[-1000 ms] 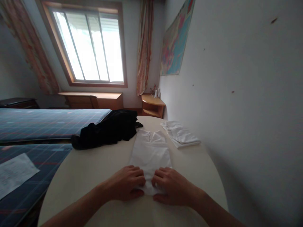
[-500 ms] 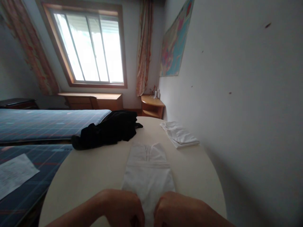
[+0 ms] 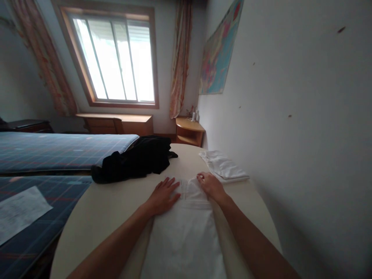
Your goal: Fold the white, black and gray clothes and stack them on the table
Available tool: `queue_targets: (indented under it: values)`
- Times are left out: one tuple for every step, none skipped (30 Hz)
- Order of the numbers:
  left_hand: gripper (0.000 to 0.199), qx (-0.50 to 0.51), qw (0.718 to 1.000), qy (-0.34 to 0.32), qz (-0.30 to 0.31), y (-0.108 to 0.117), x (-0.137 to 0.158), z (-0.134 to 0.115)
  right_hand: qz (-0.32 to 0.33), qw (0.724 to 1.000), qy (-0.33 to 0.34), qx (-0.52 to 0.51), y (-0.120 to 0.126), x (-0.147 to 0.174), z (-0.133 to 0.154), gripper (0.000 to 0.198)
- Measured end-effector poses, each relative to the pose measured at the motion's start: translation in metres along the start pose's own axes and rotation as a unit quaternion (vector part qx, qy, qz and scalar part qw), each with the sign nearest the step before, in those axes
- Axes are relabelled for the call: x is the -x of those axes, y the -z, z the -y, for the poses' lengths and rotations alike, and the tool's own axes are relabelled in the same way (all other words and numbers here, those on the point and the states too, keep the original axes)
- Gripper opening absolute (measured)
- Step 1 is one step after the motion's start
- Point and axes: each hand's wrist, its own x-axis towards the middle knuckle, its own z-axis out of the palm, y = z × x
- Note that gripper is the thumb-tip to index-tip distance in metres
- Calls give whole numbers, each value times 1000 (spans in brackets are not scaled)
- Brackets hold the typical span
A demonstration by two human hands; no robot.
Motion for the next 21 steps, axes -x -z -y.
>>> queue_targets:
  values:
    - [56,-5,1000,10,12,-3,0,2,-8,1000,-4,6,-6,-2,-1,31]
    - [57,-9,1000,19,19,-5,-1,4,-16,1000,-12,13,-11,-3,-2,30]
    - [58,-13,999,28,21,-7,-1,5,-25,999,-22,19,-15,-4,-3,28]
    - [60,-15,999,35,20,-8,-1,6,-34,999,-31,25,-18,-5,-4,26]
    - [61,-15,999,41,17,-9,-2,6,-40,998,-38,29,-19,-6,-5,24]
    - [61,-12,999,44,11,-9,-2,6,-45,998,-41,31,-19,-7,-5,23]
    - [59,-7,999,44,2,-9,-2,6,-52,997,-39,31,-18,-8,-5,22]
    - [56,-2,999,36,-12,-8,-2,6,-57,997,-32,27,-16,-8,-5,22]
    - [52,4,999,23,-30,-6,-2,6,-61,998,-19,18,-14,-7,-3,22]
    - [47,11,999,6,-50,-3,-1,5,-59,998,0,4,-12,-5,-1,23]
    - [42,18,997,-12,-70,0,1,4,-49,998,26,-14,-11,-2,2,24]
    - [36,25,996,-27,-85,3,3,3,-31,997,56,-31,-10,3,5,26]
    - [31,32,994,-37,-95,7,5,2,-10,995,85,-46,-9,8,7,28]
    - [26,37,994,-42,-98,10,8,2,13,992,109,-55,-10,13,9,29]
    - [22,39,994,-45,-96,14,12,1,32,990,126,-59,-10,19,11,30]
    - [19,38,994,-46,-89,17,15,1,47,988,135,-59,-11,24,11,32]
    - [18,35,995,-48,-80,20,19,1,57,987,138,-59,-10,28,12,35]
    - [17,32,996,-49,-70,23,22,2,64,986,139,-59,-9,32,12,37]
    - [17,28,997,-49,-61,26,25,3,69,986,141,-59,-6,34,12,38]
    - [18,25,997,-45,-53,29,28,5,73,985,145,-58,-2,36,12,37]
    - [19,21,998,-38,-45,31,30,6,75,984,150,-59,3,37,12,34]
